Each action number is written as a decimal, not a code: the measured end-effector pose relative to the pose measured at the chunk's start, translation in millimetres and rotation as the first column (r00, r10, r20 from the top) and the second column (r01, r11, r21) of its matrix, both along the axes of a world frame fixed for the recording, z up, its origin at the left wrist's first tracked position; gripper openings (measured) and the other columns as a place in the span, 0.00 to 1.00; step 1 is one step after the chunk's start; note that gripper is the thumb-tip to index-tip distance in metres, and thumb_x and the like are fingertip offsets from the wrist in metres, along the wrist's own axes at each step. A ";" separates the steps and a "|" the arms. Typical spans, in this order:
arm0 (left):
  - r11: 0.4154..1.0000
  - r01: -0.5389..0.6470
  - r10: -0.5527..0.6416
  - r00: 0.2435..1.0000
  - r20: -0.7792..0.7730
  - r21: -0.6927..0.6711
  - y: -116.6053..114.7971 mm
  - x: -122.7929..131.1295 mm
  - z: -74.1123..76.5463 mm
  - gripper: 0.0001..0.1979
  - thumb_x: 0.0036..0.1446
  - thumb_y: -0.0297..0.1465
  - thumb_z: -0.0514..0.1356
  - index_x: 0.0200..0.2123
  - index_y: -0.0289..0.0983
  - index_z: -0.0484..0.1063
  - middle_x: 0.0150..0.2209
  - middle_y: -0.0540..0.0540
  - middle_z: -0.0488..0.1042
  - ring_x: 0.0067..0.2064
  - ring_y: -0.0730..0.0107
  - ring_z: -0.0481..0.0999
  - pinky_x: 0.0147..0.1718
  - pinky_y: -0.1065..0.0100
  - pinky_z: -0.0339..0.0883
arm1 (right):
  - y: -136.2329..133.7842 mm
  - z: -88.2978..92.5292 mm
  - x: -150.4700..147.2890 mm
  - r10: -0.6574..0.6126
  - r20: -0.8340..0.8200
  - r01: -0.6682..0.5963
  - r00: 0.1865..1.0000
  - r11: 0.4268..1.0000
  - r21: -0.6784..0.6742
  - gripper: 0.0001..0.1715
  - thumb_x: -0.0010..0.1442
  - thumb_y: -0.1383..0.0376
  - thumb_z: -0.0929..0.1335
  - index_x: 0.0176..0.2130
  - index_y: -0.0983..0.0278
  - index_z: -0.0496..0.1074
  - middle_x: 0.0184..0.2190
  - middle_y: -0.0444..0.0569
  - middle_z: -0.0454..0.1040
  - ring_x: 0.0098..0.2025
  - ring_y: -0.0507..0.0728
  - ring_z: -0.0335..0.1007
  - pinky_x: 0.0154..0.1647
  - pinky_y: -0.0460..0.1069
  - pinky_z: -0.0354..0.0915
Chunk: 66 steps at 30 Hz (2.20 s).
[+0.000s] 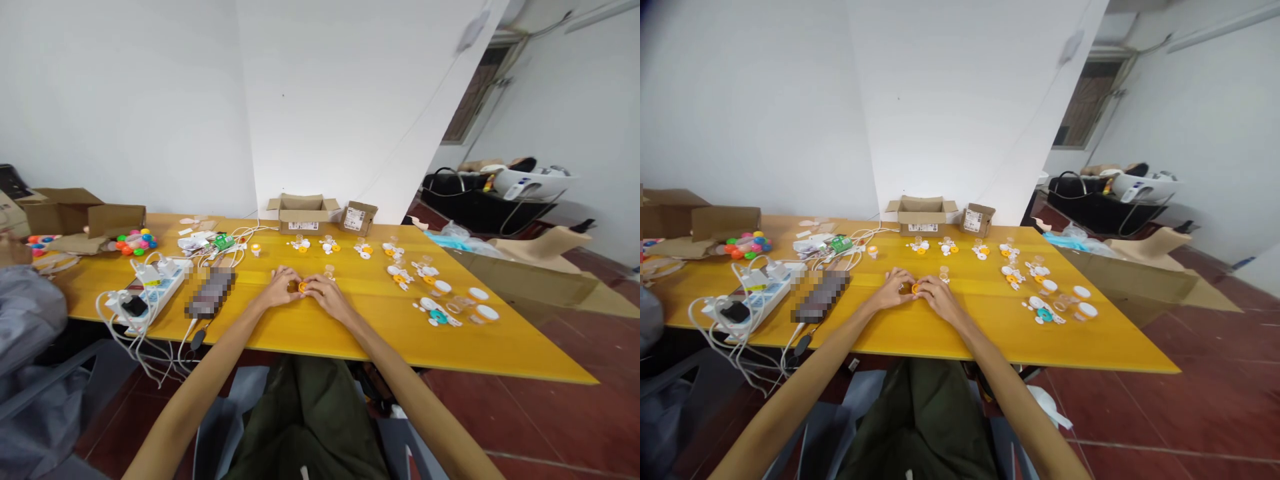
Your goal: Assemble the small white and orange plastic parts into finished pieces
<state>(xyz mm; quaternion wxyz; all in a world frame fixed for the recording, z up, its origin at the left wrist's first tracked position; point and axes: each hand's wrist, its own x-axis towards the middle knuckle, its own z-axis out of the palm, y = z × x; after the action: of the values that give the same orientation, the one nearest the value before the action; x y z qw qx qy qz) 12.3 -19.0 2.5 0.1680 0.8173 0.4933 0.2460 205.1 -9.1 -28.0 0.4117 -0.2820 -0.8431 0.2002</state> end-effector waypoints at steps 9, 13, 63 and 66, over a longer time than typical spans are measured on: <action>1.000 -0.014 0.014 1.000 0.003 -0.006 1.2 -0.1 -3.2 0.12 0.51 0.40 0.66 0.39 0.44 0.77 0.42 0.46 0.76 0.50 0.54 0.65 0.52 0.51 0.53 | 1.0 -2.2 0.1 -0.003 0.000 0.003 1.000 1.000 0.014 0.12 0.65 0.63 0.66 0.35 0.57 0.79 0.41 0.50 0.77 0.44 0.58 0.74 0.48 0.54 0.68; 1.000 -0.005 0.005 1.000 0.010 -0.002 2.6 -1.1 -4.7 0.12 0.51 0.40 0.66 0.39 0.44 0.76 0.42 0.46 0.75 0.50 0.54 0.65 0.52 0.51 0.53 | 0.2 -1.4 0.2 -0.001 0.005 0.001 1.000 1.000 0.024 0.12 0.65 0.63 0.65 0.36 0.56 0.79 0.41 0.50 0.77 0.44 0.58 0.74 0.48 0.54 0.68; 0.977 0.118 0.041 0.720 0.693 -0.180 10.7 7.8 -10.1 0.15 0.45 0.37 0.70 0.36 0.36 0.77 0.35 0.47 0.81 0.38 0.65 0.80 0.42 0.65 0.72 | -1.3 6.4 -4.9 -0.157 -0.422 -0.052 0.893 0.895 -0.443 0.15 0.49 0.62 0.73 0.39 0.59 0.73 0.40 0.47 0.78 0.37 0.56 0.78 0.41 0.51 0.73; 0.970 0.142 0.045 0.690 0.723 -0.196 10.2 9.1 -9.6 0.15 0.44 0.38 0.70 0.34 0.36 0.77 0.35 0.46 0.81 0.38 0.65 0.80 0.44 0.63 0.72 | -3.4 8.6 -5.1 -0.116 -0.422 -0.073 0.899 0.911 -0.406 0.12 0.51 0.61 0.72 0.39 0.59 0.75 0.39 0.47 0.79 0.38 0.57 0.78 0.42 0.52 0.74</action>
<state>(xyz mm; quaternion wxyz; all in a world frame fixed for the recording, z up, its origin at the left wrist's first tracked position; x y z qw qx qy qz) 21.3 -8.7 -7.2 0.4508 0.6414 0.3909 0.4822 200.0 -12.4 -19.4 0.5237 -0.3196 -0.6646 0.4265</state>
